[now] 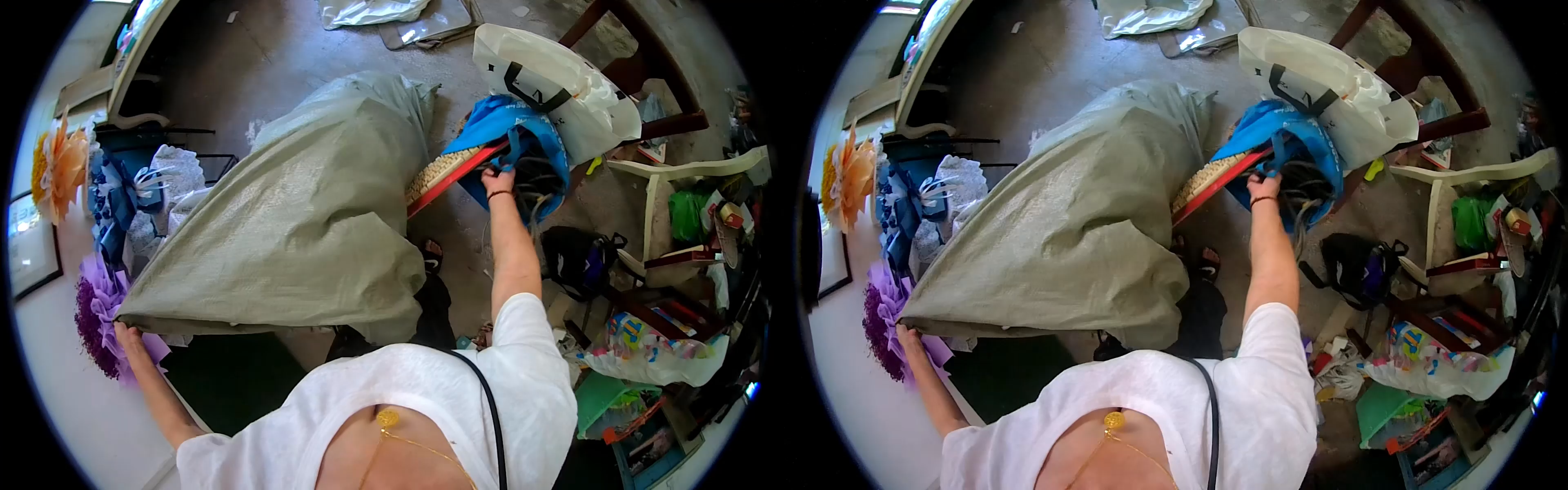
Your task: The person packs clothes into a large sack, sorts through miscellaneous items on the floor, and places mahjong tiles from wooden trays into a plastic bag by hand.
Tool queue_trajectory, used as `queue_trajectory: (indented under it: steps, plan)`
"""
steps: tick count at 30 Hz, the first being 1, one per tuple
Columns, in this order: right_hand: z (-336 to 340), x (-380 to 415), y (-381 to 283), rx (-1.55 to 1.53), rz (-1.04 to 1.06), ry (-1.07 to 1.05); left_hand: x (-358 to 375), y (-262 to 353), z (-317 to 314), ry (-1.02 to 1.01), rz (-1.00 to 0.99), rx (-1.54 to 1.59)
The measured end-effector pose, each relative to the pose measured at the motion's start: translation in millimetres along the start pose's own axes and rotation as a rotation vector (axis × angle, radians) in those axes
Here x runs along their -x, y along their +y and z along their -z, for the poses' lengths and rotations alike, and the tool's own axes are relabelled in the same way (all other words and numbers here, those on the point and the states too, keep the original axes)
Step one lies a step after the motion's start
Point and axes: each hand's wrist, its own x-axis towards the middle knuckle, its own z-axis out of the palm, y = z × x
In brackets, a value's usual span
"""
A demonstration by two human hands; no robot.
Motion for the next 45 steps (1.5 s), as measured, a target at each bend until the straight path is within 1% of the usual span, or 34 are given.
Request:
queue_trajectory:
  steps: [1,2,3,5,6,7,9,11,13,14,15,17,19,21,23,24,25,26,27,28,29,30,31,33,34,35,36,37,38,39,41,42,44,45]
  plan:
    - [-13.0,6.0,-16.4,0.019,0.056,-0.027,4.9,3.4,-9.2,0.071,-0.007,0.0]
    - [-22.2,7.1,-36.3,0.058,0.063,-0.101,-33.2,6.5,-5.6,-0.024,0.036,-0.003]
    - [-30.8,11.7,-54.0,-0.002,0.006,-0.135,-67.6,4.3,-9.1,-0.024,0.05,-0.004]
    - [-44.8,17.6,-68.5,-0.036,0.007,-0.067,-114.3,-3.4,-31.2,-0.209,0.045,-0.059]
    - [-50.6,17.0,-68.1,0.024,0.099,-0.012,-110.3,-13.3,-49.9,-0.37,0.0,-0.056]
    - [-55.1,17.5,-65.2,0.029,0.103,-0.015,-93.2,-21.2,-70.7,-0.526,-0.049,-0.059]
    - [-57.3,18.5,-61.5,0.104,0.143,0.112,-59.2,-30.6,-128.0,-0.456,0.09,-0.088]
    - [-57.5,15.8,-68.0,0.176,0.085,0.117,30.7,-36.4,-176.7,-0.46,-0.023,-0.274]
    - [-58.8,16.4,-74.2,0.225,0.003,0.056,31.4,-60.0,-184.5,-0.507,-0.193,-0.569]
    - [-54.9,11.7,-79.7,0.272,-0.045,0.008,33.4,-72.7,-183.7,-0.609,-0.315,-0.675]
    - [-54.8,10.7,-81.8,0.274,-0.068,0.014,51.8,-82.0,-191.3,-0.609,-0.273,-0.636]
    - [-58.6,10.6,-85.4,0.486,-0.098,0.096,99.9,-98.8,-206.1,-0.459,-0.353,-0.652]
    - [-59.1,13.4,-89.9,0.561,-0.139,0.17,116.5,-111.1,-209.5,-0.447,-0.302,-0.748]
    - [-48.3,11.8,-108.2,0.551,-0.445,0.034,133.6,-129.0,-210.8,-0.429,-0.249,-0.842]
    - [-46.1,19.5,-120.6,0.909,-0.424,0.041,145.6,-141.9,-215.3,-0.491,-0.367,-0.991]
    - [-39.8,20.9,-127.0,1.113,-0.341,-0.042,166.8,-143.7,-227.0,-0.394,-0.515,-1.053]
    - [-79.9,69.3,-124.7,1.419,-0.319,-0.017,200.2,-139.8,-244.6,-0.282,-0.647,-1.077]
    - [-99.2,89.5,-130.7,1.766,-0.23,-0.18,240.1,-134.2,-265.1,-0.179,-0.856,-1.14]
    - [-113.0,102.0,-135.3,2.104,-0.127,-0.361,289.0,-127.0,-291.7,-0.243,-0.78,-1.009]
    - [-128.1,112.6,-138.0,2.116,-0.141,-0.37,318.6,-139.2,-313.0,-0.415,-0.694,-0.738]
    - [-141.2,121.4,-138.1,2.283,0.332,-0.58,365.3,-143.3,-339.7,-0.586,-0.476,-0.549]
    - [-148.6,125.1,-135.7,2.361,0.843,-0.797,422.8,-137.2,-365.6,-0.751,-0.241,-0.673]
    - [-154.7,121.2,-128.9,2.366,0.83,-0.818,455.5,-163.4,-383.5,-0.969,-0.015,-0.551]
    - [-173.9,103.9,-105.7,2.272,1.203,-1.133,510.4,-224.2,-411.0,-1.411,0.35,-0.552]
    - [-175.1,94.1,-91.5,2.406,1.115,-1.236,527.4,-261.5,-421.7,-1.524,0.508,-0.609]
    - [-171.8,84.7,-76.7,2.541,1.023,-1.33,542.6,-308.9,-428.8,-1.475,0.788,-0.577]
    - [-170.5,80.8,-60.1,2.758,0.839,-1.377,549.0,-372.4,-429.6,-1.322,1.118,-0.378]
    - [-165.9,76.5,-44.9,2.969,0.637,-1.389,566.6,-383.0,-439.5,-1.043,1.244,-0.343]
    - [-140.6,58.0,-34.2,3.06,0.744,-1.37,558.9,-443.9,-438.6,-1.024,1.258,-0.307]
    - [-118.8,41.8,-27.1,3.153,0.846,-1.337,566.7,-430.3,-445.2,-1.002,1.115,-0.416]
    - [-118.2,41.9,-20.6,3.329,0.654,-1.046,567.9,-429.4,-453.2,-1.061,1.067,-0.474]
    - [-108.2,28.5,-16.9,3.337,0.656,-1.022,571.7,-419.7,-460.8,-1.076,1.068,-0.474]
    - [-80.5,7.1,-11.6,3.369,0.974,-1.058,577.5,-404.8,-463.1,-1.143,1.029,-0.46]
    - [-82.6,11.2,-12.5,3.375,0.946,-1.079,580.7,-413.4,-462.3,-1.13,1.046,-0.461]
